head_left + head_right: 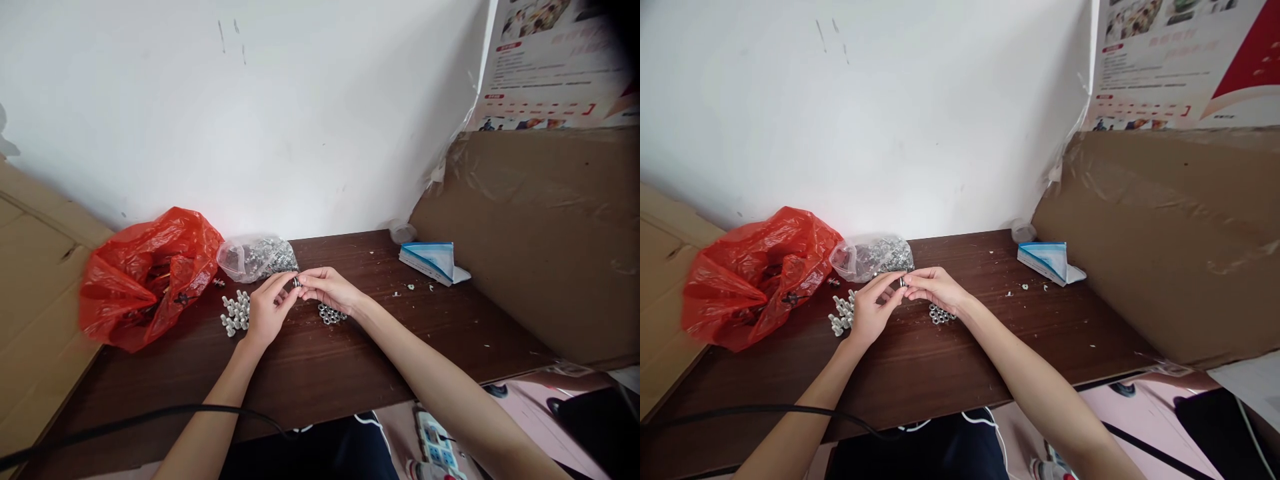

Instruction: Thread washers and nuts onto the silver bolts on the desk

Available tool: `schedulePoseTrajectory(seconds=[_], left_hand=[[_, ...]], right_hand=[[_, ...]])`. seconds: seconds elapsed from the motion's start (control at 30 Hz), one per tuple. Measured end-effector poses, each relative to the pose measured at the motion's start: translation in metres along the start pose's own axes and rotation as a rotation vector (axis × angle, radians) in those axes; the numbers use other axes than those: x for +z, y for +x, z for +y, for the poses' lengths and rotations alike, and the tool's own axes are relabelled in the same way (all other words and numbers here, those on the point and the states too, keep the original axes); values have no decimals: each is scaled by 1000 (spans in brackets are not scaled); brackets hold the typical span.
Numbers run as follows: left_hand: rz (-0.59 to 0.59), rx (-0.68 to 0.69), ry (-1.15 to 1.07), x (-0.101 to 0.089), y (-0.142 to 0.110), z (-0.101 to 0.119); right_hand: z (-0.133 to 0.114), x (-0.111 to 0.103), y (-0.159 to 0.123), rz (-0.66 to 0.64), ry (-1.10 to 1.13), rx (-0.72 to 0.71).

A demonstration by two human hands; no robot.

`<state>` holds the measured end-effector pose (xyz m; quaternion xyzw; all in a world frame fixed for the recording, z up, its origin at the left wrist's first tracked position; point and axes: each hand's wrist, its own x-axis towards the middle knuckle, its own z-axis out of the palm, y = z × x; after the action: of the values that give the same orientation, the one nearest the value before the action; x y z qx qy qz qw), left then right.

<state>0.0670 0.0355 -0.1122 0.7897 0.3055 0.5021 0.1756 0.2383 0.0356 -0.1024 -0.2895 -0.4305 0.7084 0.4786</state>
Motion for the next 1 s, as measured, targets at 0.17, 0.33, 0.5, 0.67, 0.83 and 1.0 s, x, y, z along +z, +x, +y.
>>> schedulePoseTrajectory(seconds=[0.17,0.33,0.5,0.67,0.83,1.0], left_hand=[[12,7,1,0,0,-1],[13,5,-4,0,0,-1],[27,23,-7,0,0,-1],[49,34,7,0,1,-2],[52,33,12,0,1,-3],[69,53,28,0,0,-4]], right_hand=[[0,3,0,32,-7,-10],[0,2,0,30,-22,-39],[1,2,1,44,-37,-46],[2,4,2,49,-41,-64],[3,4,2,35,-31,-78],[1,4,1,37,-50,-74]])
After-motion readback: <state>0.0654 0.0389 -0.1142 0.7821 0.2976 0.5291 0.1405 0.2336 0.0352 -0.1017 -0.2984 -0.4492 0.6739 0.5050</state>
